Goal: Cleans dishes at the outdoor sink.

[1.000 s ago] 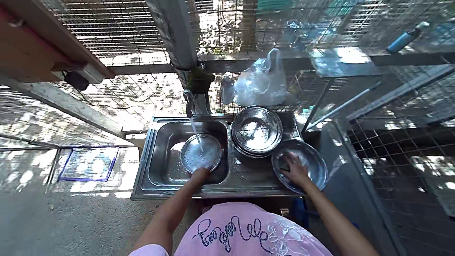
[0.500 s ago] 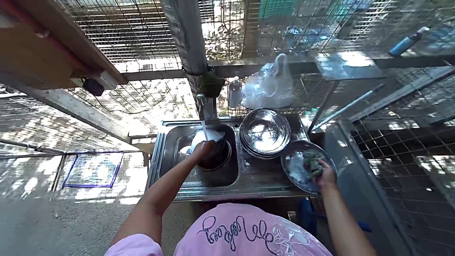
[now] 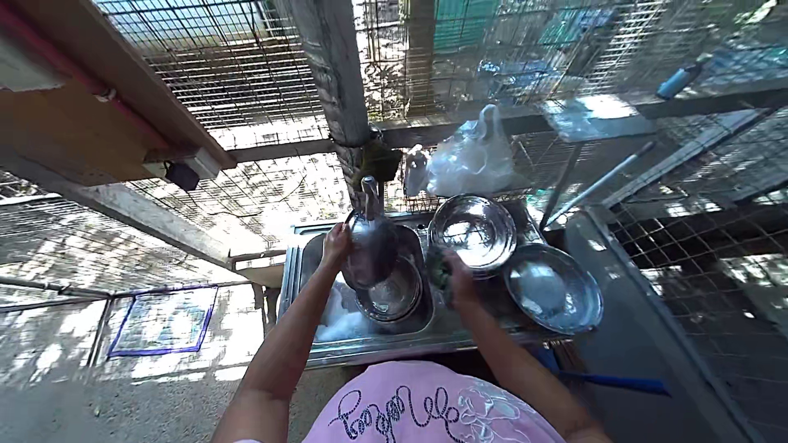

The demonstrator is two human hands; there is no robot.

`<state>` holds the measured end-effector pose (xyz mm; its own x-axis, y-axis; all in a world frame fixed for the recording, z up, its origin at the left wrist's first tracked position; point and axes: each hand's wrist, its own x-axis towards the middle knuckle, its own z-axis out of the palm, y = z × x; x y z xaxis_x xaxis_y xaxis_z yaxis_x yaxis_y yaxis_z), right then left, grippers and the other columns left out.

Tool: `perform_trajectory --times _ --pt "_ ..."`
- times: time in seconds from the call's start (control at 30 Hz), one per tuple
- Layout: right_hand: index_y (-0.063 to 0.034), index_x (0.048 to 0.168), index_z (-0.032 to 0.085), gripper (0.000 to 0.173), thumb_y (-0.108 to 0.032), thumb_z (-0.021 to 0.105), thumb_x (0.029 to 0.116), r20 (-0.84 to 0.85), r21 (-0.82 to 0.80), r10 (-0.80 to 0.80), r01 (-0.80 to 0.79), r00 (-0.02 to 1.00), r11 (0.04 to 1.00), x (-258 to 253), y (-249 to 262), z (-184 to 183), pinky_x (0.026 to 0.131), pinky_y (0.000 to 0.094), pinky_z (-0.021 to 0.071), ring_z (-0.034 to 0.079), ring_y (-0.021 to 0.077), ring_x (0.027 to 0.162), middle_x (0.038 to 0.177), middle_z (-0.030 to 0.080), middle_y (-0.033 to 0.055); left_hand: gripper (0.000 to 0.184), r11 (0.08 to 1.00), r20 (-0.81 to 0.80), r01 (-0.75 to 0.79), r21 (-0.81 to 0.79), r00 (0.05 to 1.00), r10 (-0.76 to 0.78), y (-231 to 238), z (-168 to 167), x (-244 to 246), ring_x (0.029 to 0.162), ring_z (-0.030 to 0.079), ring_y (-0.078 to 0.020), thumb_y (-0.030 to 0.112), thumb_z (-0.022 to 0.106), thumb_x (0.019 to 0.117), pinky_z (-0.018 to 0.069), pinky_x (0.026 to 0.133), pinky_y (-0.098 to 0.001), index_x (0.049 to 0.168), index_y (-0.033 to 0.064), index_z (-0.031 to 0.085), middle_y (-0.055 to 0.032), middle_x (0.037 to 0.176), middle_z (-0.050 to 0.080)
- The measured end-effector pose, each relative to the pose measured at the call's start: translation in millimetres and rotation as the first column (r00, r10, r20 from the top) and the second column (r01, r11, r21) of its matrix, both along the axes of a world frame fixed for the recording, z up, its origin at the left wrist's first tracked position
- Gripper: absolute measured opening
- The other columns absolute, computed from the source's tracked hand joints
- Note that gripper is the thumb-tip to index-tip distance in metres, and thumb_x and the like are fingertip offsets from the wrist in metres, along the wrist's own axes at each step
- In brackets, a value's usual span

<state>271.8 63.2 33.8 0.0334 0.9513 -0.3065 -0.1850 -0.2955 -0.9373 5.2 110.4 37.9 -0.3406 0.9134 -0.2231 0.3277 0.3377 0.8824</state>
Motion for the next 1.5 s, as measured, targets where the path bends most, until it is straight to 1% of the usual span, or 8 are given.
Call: perform_trajectory --times 0.23,0.4,0.53,0.63,0.87,1.1,1.3,1.5 --pt "0.0068 0.120 0.072 0.047 -0.029 0.061 0.0907 0.489 0.729 0.050 -0.439 0.871 0.526 -151.3 -1.5 -62.1 0.114 0.0616 0.0391 0.051 0.0530 0.134 0.141 0.055 0.0349 0.047 0.971 0.252 -0.238 0.033 0.942 0.222 -76.9 -3.1 -17.9 0.097 0.065 -0.0201 0.024 0.031 0.1140 0.0523 0.092 -0.0393 0.119 -0.0113 0.061 -0.0214 0.108 0.066" --pt "0.0108 0.146 0.047 0.048 -0.016 0.048 0.1059 0.395 0.287 0.313 -0.440 0.864 0.851 -176.0 27.0 -72.0 0.123 0.0436 0.0309 0.042 0.0352 0.147 0.154 0.045 0.0282 0.044 0.921 0.353 -0.387 0.033 0.867 0.352 -118.0 11.5 -63.0 0.087 0.066 -0.0134 0.027 0.034 0.1135 0.0561 0.083 -0.0344 0.114 -0.0072 0.062 -0.0127 0.097 0.067" --pt "0.0190 0.142 0.046 0.052 -0.014 0.044 0.1024 0.487 0.469 0.292 -0.528 0.823 0.708 -204.5 -47.6 -77.4 0.123 0.0513 0.0310 0.038 0.0477 0.146 0.153 0.040 0.0382 0.046 0.850 0.411 -0.525 0.048 0.786 0.462 -121.0 -4.7 -84.9 0.086 0.067 -0.0141 0.027 0.032 0.1139 0.0568 0.082 -0.0346 0.115 -0.0072 0.062 -0.0132 0.097 0.068" --pt "0.0021 0.118 0.075 0.041 -0.027 0.058 0.0944 0.603 0.684 0.131 -0.595 0.787 0.422 -234.8 -39.2 -48.8 0.111 0.0636 0.0418 0.056 0.0515 0.130 0.133 0.064 0.0291 0.041 0.925 0.341 -0.380 0.023 0.872 0.350 -123.7 -15.6 -81.1 0.078 0.062 -0.0121 0.022 0.035 0.1130 0.0540 0.077 -0.0335 0.104 -0.0068 0.062 -0.0091 0.086 0.064" --pt "0.0148 0.141 0.050 0.041 -0.004 0.036 0.1081 0.497 0.213 0.320 -0.470 0.807 0.856 -210.1 38.8 -48.0 0.120 0.0455 0.0336 0.049 0.0384 0.140 0.145 0.052 0.0330 0.040 0.920 0.429 -0.356 0.162 0.865 0.259 -125.6 3.8 -83.9 0.072 0.064 -0.0064 0.021 0.037 0.1123 0.0564 0.073 -0.0283 0.093 -0.0007 0.064 -0.0015 0.076 0.064" --pt "0.0074 0.129 0.067 0.058 -0.040 0.054 0.0979 0.607 0.635 0.016 -0.497 0.794 0.592 -237.3 -33.6 -38.6 0.116 0.0619 0.0360 0.047 0.0524 0.138 0.145 0.052 0.0355 0.039 0.958 0.261 -0.235 0.165 0.947 0.187 -118.3 -6.1 -74.3 0.077 0.060 -0.0102 0.016 0.038 0.1108 0.0512 0.078 -0.0310 0.097 -0.0102 0.064 -0.0095 0.082 0.062" --pt "0.0048 0.148 0.048 0.049 -0.027 0.046 0.1108 0.626 0.058 0.428 -0.587 0.651 0.808 -213.6 61.4 29.5 0.119 0.0526 0.0331 0.048 0.0384 0.141 0.147 0.054 0.0271 0.028 0.961 -0.066 0.172 0.218 0.985 -0.161 -133.4 13.9 -58.4 0.078 0.066 -0.0165 0.019 0.075 0.0907 0.0534 0.079 -0.0380 0.098 -0.0080 0.071 -0.0134 0.084 0.071" --pt "-0.0009 0.121 0.075 0.047 -0.036 0.062 0.0924 0.705 0.614 0.060 -0.651 0.706 0.446 -223.4 -9.5 -6.8 0.113 0.0619 0.0398 0.051 0.0507 0.136 0.139 0.060 0.0301 0.038 0.942 -0.253 0.335 -0.026 0.909 -0.330 -130.8 34.9 -73.5 0.114 0.065 -0.0382 0.012 0.072 0.0907 0.0459 0.105 -0.0499 0.117 -0.0140 0.065 -0.0299 0.115 0.068"
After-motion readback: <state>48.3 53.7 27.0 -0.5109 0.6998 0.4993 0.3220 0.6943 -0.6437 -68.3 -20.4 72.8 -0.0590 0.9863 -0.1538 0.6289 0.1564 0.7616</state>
